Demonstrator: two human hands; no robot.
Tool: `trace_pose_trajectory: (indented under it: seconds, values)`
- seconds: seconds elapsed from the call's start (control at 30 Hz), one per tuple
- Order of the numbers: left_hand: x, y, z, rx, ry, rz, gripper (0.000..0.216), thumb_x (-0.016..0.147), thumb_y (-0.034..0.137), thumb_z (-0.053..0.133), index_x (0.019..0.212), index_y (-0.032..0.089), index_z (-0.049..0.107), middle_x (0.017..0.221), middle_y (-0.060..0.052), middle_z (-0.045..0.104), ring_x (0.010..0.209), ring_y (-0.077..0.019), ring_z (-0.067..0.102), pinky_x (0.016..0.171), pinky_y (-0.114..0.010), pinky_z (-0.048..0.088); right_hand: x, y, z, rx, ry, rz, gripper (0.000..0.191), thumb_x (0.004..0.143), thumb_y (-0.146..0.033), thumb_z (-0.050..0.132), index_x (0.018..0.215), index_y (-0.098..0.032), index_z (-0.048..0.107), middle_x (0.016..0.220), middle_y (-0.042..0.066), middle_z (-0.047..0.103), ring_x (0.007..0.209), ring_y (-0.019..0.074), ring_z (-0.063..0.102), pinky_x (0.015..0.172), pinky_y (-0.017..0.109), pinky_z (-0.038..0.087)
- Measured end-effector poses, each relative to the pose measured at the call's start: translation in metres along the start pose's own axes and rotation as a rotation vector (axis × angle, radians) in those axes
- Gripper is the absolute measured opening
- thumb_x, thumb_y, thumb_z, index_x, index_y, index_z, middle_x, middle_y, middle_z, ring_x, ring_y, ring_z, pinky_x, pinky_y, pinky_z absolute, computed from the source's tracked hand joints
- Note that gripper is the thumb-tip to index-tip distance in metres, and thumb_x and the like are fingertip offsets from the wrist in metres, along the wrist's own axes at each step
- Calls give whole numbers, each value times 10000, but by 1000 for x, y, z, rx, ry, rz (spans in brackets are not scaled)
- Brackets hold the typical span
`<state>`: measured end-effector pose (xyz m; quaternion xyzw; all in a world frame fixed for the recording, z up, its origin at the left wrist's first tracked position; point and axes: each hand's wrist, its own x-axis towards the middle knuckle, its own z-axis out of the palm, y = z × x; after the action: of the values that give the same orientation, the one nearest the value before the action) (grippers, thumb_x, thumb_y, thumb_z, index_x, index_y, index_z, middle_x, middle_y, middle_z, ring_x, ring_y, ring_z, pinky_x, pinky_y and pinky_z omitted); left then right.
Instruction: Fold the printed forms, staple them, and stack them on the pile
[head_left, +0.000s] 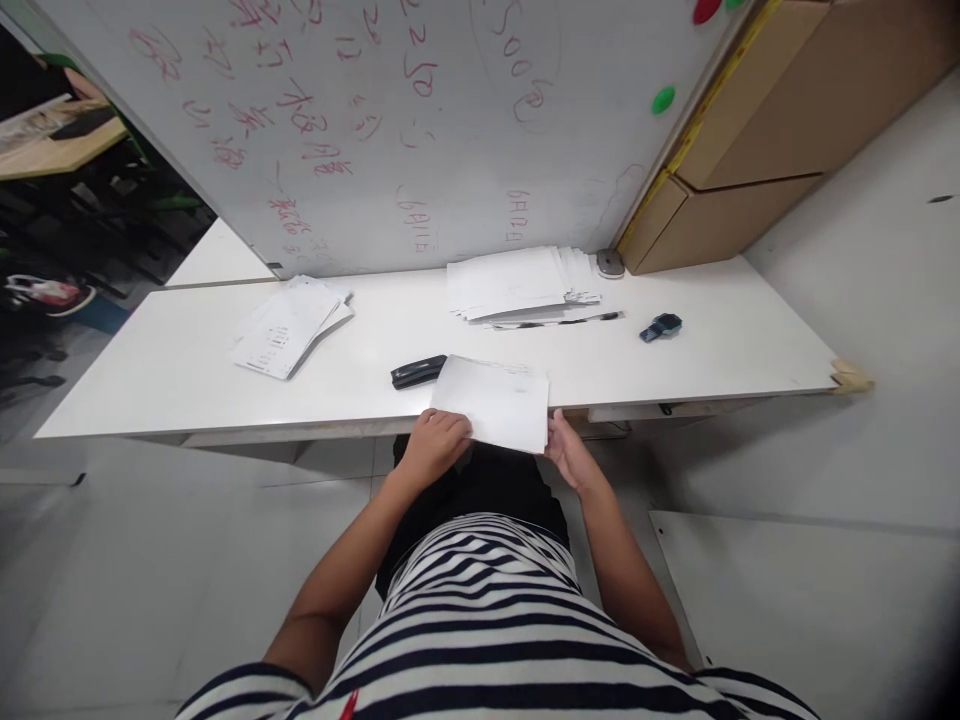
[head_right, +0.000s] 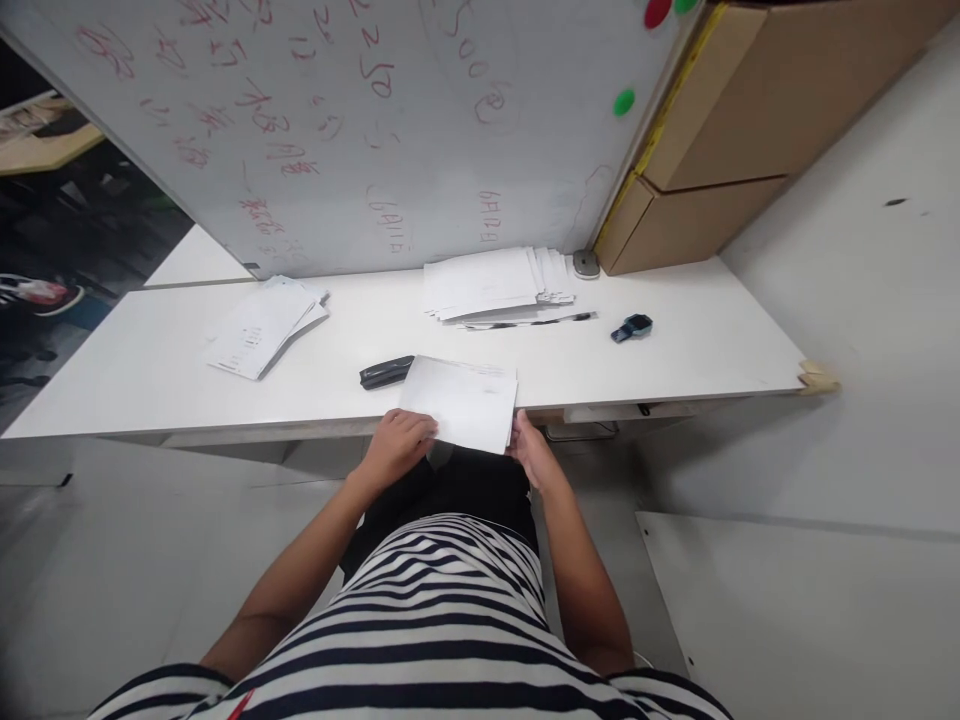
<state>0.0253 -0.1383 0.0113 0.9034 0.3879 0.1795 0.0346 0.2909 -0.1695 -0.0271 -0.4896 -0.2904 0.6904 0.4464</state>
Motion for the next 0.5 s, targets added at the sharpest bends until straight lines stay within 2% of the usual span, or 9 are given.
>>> trace_pose_trajectory:
  seconds: [0.07,0.13,0.23,0.3,0.37,0.43,0.5]
  values:
    - [-2,5,5,10,-40,-26,200,904,360,539,1008,213,626,1094,-78,673,997,-223,598,860,-390,403,7,-1,6,18,80,-8,614,807,-707,486,1037,-171,680,997,109,733,834,226,687,677,321,537]
    - [-7,7,8,-19,-51,-33,275,878,442,569,1023,217,631,1139,-85,656,1047,-237,581,903,-407,396,13,0,10,-40,130,-43,537,761,-614,636,1063,-172,674,1044,103,729,895,244,689,752,341,546]
    - [-18,7,12,-69,23,-114,252,884,415,566,1037,225,631,1221,-89,617,1157,-253,535,988,-432,372,13,6,13,-198,182,-157,505,721,-527,719,1082,-176,673,1128,97,708,1019,275,660,894,402,511]
    - [-26,6,16,-111,161,-276,269,878,375,580,1095,220,609,1313,-108,551,1253,-274,466,1042,-460,349,7,8,14,-298,202,-209,493,742,-538,692,1068,-168,683,1146,108,700,1042,291,649,917,435,495]
    - [-33,6,19,-225,302,-486,423,850,375,617,1231,214,531,1383,-133,475,1305,-286,416,1043,-469,371,-1,7,16,-365,173,-236,481,774,-540,657,1074,-166,688,1144,113,700,1041,294,649,918,444,491]
    - [-38,5,18,-426,393,-664,619,818,393,654,1357,220,404,1395,-148,453,1286,-269,448,994,-433,437,-10,0,20,-418,116,-260,457,798,-523,640,1092,-177,692,1141,101,702,1044,289,647,925,435,486]
    - [-37,2,10,-649,437,-765,700,788,402,685,1382,227,358,1335,-142,514,1206,-239,531,938,-382,483,-18,-12,27,-474,61,-287,427,810,-511,630,1086,-193,703,1105,82,716,1029,286,650,914,422,491]
